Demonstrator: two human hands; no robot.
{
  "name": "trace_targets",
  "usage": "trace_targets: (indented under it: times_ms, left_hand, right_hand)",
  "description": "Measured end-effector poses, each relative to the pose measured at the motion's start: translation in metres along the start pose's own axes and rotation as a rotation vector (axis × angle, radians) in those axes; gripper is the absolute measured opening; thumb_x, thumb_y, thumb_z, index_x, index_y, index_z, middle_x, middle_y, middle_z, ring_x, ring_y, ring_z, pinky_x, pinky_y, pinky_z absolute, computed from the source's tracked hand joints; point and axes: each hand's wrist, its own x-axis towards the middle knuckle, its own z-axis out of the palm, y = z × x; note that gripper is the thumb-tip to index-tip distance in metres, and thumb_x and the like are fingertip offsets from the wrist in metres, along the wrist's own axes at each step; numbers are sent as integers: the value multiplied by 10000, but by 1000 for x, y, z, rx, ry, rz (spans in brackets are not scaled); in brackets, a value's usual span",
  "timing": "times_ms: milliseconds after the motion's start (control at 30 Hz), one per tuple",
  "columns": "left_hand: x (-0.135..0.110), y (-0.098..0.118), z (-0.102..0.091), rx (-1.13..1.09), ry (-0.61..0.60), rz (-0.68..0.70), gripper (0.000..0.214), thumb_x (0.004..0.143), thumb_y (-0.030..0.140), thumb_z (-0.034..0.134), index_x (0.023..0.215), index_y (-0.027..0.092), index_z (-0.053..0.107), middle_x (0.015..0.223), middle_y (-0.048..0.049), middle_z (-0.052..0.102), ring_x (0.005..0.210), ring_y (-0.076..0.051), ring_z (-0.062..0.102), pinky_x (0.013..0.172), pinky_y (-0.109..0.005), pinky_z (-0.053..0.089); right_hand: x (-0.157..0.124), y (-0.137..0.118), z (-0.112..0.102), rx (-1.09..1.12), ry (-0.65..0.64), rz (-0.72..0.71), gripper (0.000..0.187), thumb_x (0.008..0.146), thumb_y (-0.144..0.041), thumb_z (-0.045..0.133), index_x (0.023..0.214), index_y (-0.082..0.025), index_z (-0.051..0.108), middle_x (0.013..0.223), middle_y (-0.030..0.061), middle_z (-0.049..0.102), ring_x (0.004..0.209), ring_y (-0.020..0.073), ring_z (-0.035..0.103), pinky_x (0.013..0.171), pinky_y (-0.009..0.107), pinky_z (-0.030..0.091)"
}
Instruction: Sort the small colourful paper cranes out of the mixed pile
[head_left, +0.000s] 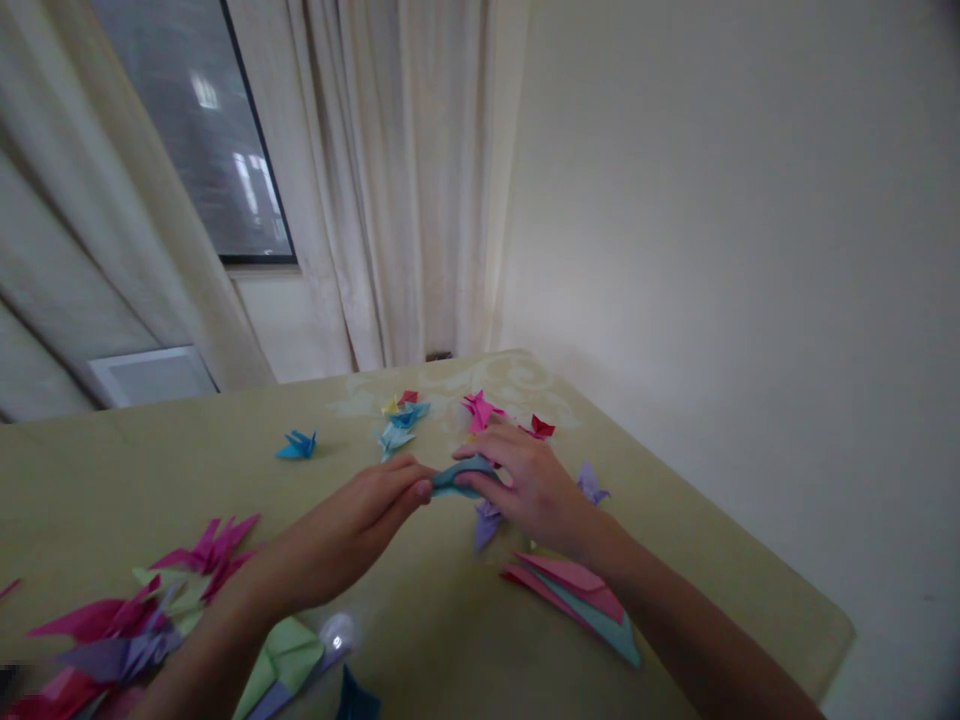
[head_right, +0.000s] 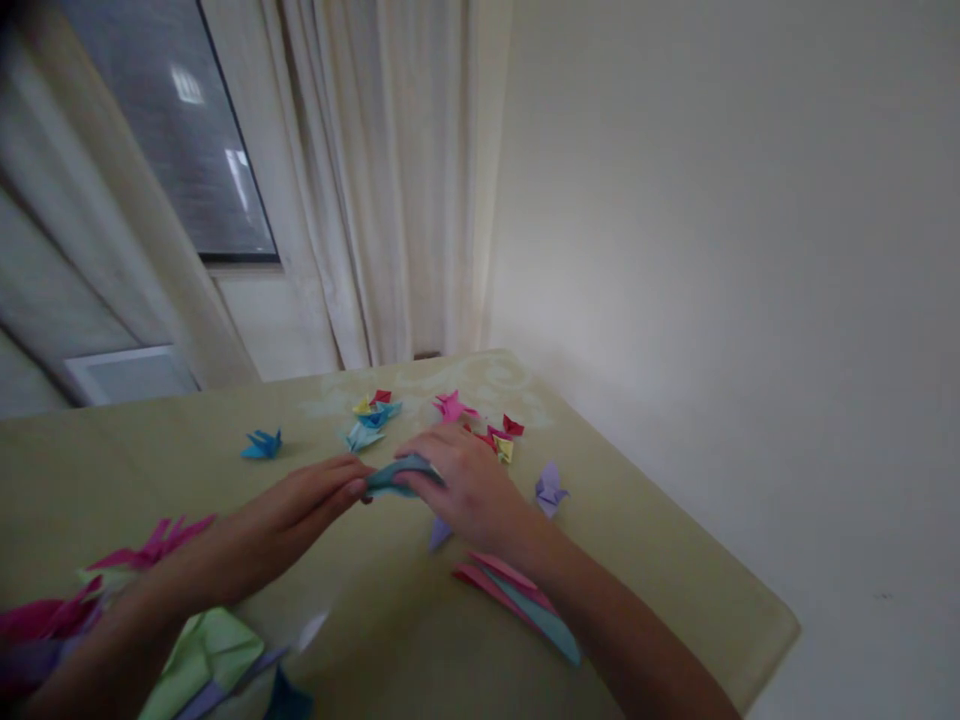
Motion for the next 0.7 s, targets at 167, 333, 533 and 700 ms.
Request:
trace_targets:
  times_ms: [167,333,533,700]
  left_hand:
    - [1,-10,0,39,-20,-35,378,1048,474,433,1258,312,702,1289,-32,724,1193,-247,646,1080,-369,486]
    - [-15,-91,-37,382,27,-368,406,934,459,547,1197,212,732,1229,-120,749,1129,-337,690,1015,-441,509]
    - [-61,-188,-71,676,-144,-857,282,674,326,792,864,165,660,1031,-173,768,975,-374,704,814,-418,533]
    - [-62,-193,-57,494,-192,-821,253,528,153,666,764,220,604,862,-74,753,846,-294,725,702,-340,530]
  right_hand:
    - [-38,7,-25,-66,-31,13,178,1042,-320,612,985,-215,744,912,64,712,885,207,649,807,322,519]
    - [-103,15,-54,-213,-25,89,201,1045,-251,556,1084,-247,754,958,82,724,897,215,678,800,329,558]
    - [-180,31,-52,-367,1,24,296,1021,-164,538,1215,-279,730,995,86,741,881,210,706,755,309,590]
    - [-203,37,-40,-407,-118,31,216,1007,-265,618,1195,-260,724,1035,94,767,899,233,724,795,344,610]
